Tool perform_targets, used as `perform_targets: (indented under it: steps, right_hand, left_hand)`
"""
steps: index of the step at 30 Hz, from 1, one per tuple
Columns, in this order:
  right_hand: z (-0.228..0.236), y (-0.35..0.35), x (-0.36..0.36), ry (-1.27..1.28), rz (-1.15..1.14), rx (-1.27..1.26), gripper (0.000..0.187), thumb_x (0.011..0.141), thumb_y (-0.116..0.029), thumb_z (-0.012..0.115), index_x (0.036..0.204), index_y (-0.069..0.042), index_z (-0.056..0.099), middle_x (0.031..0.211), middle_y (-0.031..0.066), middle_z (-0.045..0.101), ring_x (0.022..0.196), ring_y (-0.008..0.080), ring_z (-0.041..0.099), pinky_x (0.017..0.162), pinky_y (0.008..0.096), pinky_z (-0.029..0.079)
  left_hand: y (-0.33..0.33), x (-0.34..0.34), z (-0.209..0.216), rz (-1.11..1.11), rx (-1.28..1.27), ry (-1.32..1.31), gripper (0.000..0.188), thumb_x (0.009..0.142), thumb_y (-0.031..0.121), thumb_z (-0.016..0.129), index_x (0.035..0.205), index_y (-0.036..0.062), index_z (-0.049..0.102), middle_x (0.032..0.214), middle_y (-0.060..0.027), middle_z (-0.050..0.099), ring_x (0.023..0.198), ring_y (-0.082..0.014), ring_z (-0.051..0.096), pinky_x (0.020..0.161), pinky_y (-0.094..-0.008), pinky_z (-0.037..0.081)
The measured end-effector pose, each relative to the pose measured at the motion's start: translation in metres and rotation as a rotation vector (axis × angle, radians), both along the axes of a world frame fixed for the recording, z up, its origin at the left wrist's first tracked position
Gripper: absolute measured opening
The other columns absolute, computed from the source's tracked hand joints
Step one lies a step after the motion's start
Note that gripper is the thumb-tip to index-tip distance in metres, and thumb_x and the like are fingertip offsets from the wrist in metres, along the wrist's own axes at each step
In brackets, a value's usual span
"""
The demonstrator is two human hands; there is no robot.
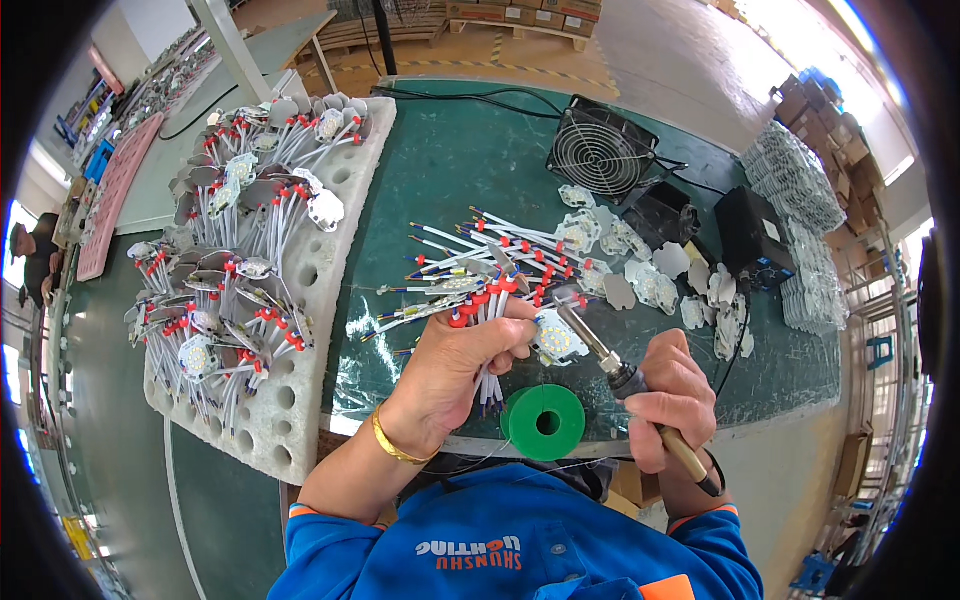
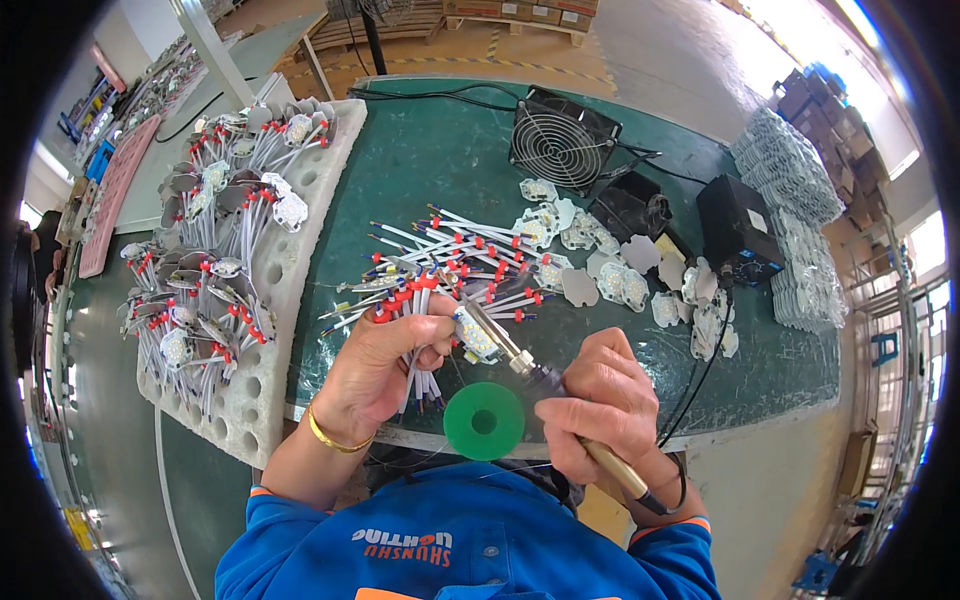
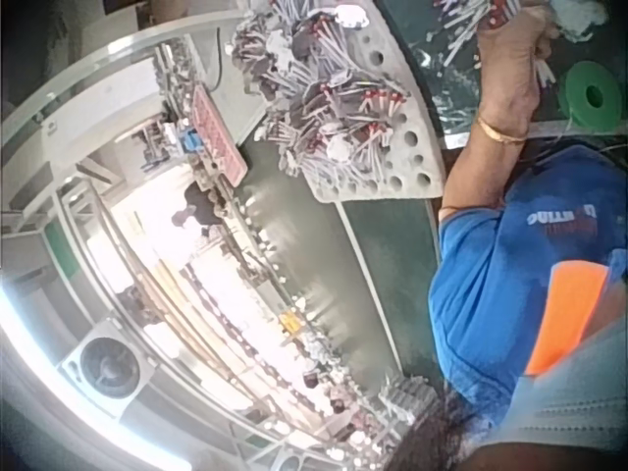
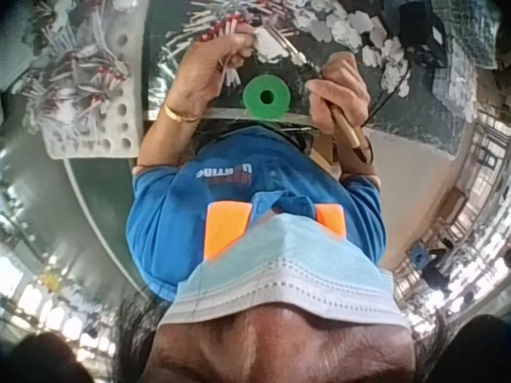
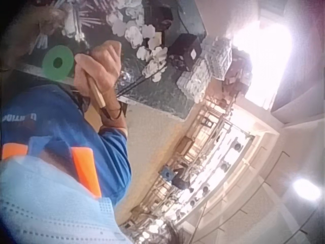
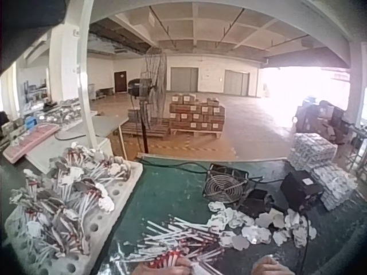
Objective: The person solders wires onto circuit boards using a soldering iron, places the assembled circuit boards into a foam tray, and slides the tray down the workbench.
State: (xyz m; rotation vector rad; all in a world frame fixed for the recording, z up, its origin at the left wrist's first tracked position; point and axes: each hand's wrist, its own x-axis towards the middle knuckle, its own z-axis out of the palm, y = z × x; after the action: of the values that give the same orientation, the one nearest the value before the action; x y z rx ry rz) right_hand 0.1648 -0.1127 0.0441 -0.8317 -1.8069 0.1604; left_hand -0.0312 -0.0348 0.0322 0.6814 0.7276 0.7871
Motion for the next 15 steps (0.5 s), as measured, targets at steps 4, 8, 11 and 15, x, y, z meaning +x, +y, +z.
perform_targets:
  steps: [4, 8, 11, 15]
  right_hand:
    - [-0.004, 0.005, 0.003, -0.008, -0.048, -0.036, 0.025, 0.062, 0.001, 0.058, 0.086, -0.004, 0.057, 0.062, 0.0063, 0.049, 0.051, 0.0204, 0.045, 0.050, 0.0315, 0.037]
    - [-0.011, 0.018, -0.013, -0.007, -0.209, -0.103, 0.022, 0.066, -0.002, 0.065, 0.085, -0.002, 0.055, 0.069, 0.0113, 0.056, 0.056, 0.0205, 0.052, 0.047, 0.0286, 0.040]
    - [-0.015, 0.022, -0.016, 0.046, -0.263, -0.064, 0.032, 0.055, 0.007, 0.068, 0.083, -0.004, 0.057, 0.070, 0.0104, 0.056, 0.055, 0.0227, 0.054, 0.047, 0.0283, 0.042]
    - [-0.010, 0.020, -0.008, 0.045, -0.200, -0.057, 0.030, 0.056, 0.009, 0.067, 0.080, -0.003, 0.055, 0.067, 0.0105, 0.056, 0.055, 0.0228, 0.055, 0.048, 0.0281, 0.043]
  left_hand:
    - [0.003, 0.001, -0.004, -0.070, -0.109, -0.107, 0.021, 0.075, 0.008, 0.062, 0.095, 0.0004, 0.058, 0.075, -0.0027, 0.057, 0.064, -0.0088, 0.052, 0.053, -0.0190, 0.037]
    - [0.003, 0.008, -0.003, -0.111, -0.114, -0.069, 0.022, 0.077, 0.009, 0.063, 0.096, 0.0005, 0.058, 0.077, -0.0033, 0.058, 0.064, -0.0084, 0.052, 0.054, -0.0188, 0.039]
    - [0.005, 0.012, -0.002, -0.180, -0.020, -0.024, 0.025, 0.078, 0.016, 0.065, 0.097, 0.0012, 0.059, 0.078, -0.0032, 0.059, 0.067, -0.0081, 0.053, 0.055, -0.0192, 0.040]
    - [0.007, 0.010, -0.005, -0.187, 0.173, 0.034, 0.030, 0.079, 0.024, 0.066, 0.097, 0.0020, 0.059, 0.079, -0.0031, 0.059, 0.069, -0.0084, 0.055, 0.057, -0.0196, 0.041]
